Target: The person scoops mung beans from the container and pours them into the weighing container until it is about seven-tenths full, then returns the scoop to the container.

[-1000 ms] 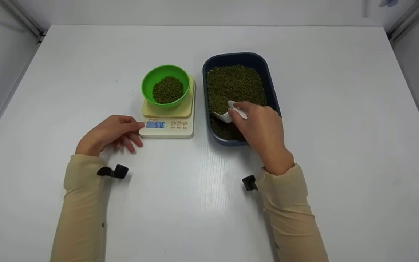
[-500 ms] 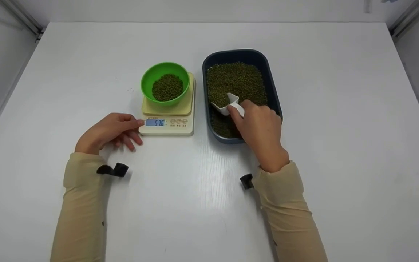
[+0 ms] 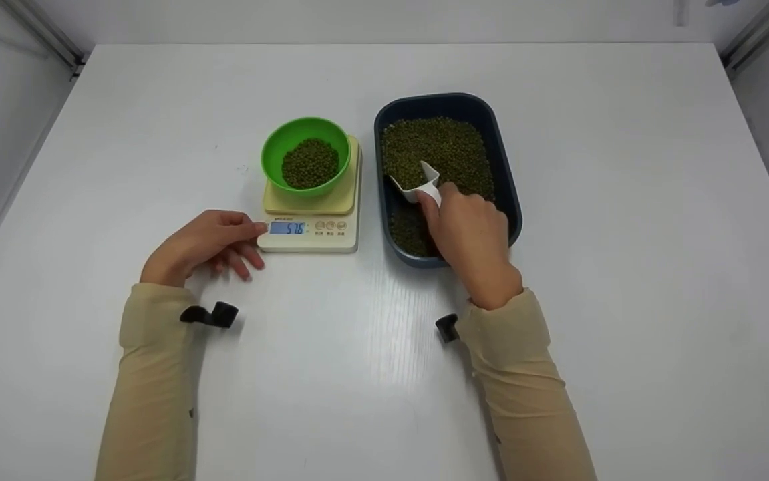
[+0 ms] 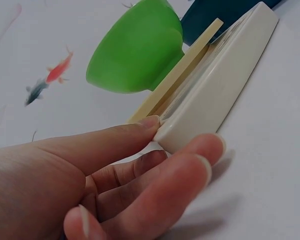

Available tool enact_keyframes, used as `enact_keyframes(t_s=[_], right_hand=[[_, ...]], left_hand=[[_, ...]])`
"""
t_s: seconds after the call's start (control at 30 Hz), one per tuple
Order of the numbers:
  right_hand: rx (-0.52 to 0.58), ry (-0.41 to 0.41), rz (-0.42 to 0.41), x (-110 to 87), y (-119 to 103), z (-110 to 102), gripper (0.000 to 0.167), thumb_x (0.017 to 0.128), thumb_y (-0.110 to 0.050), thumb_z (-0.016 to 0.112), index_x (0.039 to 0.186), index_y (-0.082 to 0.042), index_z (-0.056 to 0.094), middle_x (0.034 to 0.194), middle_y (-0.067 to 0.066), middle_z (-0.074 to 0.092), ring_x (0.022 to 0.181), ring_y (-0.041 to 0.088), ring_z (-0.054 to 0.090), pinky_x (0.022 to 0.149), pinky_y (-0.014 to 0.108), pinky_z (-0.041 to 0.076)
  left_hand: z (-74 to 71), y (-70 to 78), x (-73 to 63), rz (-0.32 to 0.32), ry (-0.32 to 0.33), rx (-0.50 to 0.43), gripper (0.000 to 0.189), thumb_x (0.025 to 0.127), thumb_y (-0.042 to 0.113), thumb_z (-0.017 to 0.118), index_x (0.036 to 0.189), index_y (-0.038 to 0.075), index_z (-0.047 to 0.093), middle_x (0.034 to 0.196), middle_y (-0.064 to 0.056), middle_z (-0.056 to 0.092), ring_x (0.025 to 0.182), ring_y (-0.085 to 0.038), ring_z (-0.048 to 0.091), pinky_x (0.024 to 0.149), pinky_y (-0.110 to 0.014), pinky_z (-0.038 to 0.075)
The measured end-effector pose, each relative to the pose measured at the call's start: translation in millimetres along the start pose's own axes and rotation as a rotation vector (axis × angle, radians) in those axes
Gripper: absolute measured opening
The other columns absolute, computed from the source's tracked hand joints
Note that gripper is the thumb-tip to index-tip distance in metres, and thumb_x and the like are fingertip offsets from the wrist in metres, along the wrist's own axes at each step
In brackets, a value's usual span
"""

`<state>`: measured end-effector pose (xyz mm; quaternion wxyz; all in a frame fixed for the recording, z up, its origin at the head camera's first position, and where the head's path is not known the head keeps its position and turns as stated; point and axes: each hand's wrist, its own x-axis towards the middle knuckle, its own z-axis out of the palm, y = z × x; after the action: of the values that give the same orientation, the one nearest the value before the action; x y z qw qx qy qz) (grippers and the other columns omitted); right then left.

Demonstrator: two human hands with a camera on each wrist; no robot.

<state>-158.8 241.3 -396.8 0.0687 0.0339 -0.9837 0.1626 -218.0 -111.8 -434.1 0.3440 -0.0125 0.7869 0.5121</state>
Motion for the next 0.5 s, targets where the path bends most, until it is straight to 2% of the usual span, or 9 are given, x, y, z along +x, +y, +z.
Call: enact_keyframes(t_s=[0.13,0.23,0.33,0.5], right_hand=[[-0.003,-0.168,0.053,5.1,0.0,-0.5,0.055,0.091,-0.056,0.026,0.080,-0.006,0.046,0.061,0.010,0.045,0.050,0.025,0.044,0.043,0.036,0.031],[-0.011,-0.252,0.067,6.0,0.8,-0.4,0.056,0.090,-0.057,0.024,0.082,-0.006,0.046,0.063,0.011,0.047,0.053,0.026,0.046,0.046,0.037,0.033],[-0.026,-0.296,0.064,5.9,1.8,0.0,0.056,0.090,-0.058,0.025,0.080,-0.007,0.047,0.062,0.010,0.047,0.052,0.026,0.046,0.046,0.036,0.033],[-0.045,-0.298,0.059,7.5,1.7,-0.1,0.057,0.087,-0.063,0.028,0.073,-0.012,0.047,0.060,0.007,0.047,0.054,0.024,0.047,0.046,0.036,0.033]], left_hand=[[0.2,0.3,-0.7,-0.003,0.014,-0.005,0.047,0.077,0.049,0.063,0.093,0.005,0.059,0.080,-0.014,0.068,0.066,-0.028,0.066,0.042,-0.022,0.040],[0.7,-0.8,-1.3,-0.016,0.014,-0.001,0.046,0.077,0.049,0.063,0.093,0.006,0.060,0.080,-0.013,0.068,0.066,-0.028,0.066,0.043,-0.022,0.040],[1.2,-1.7,-1.0,-0.022,0.012,0.002,0.046,0.077,0.049,0.063,0.093,0.006,0.060,0.080,-0.013,0.068,0.066,-0.028,0.066,0.043,-0.022,0.040],[0.4,-0.2,-0.1,-0.011,0.017,0.000,0.047,0.076,0.049,0.064,0.093,0.006,0.060,0.080,-0.013,0.068,0.066,-0.028,0.065,0.043,-0.022,0.040]])
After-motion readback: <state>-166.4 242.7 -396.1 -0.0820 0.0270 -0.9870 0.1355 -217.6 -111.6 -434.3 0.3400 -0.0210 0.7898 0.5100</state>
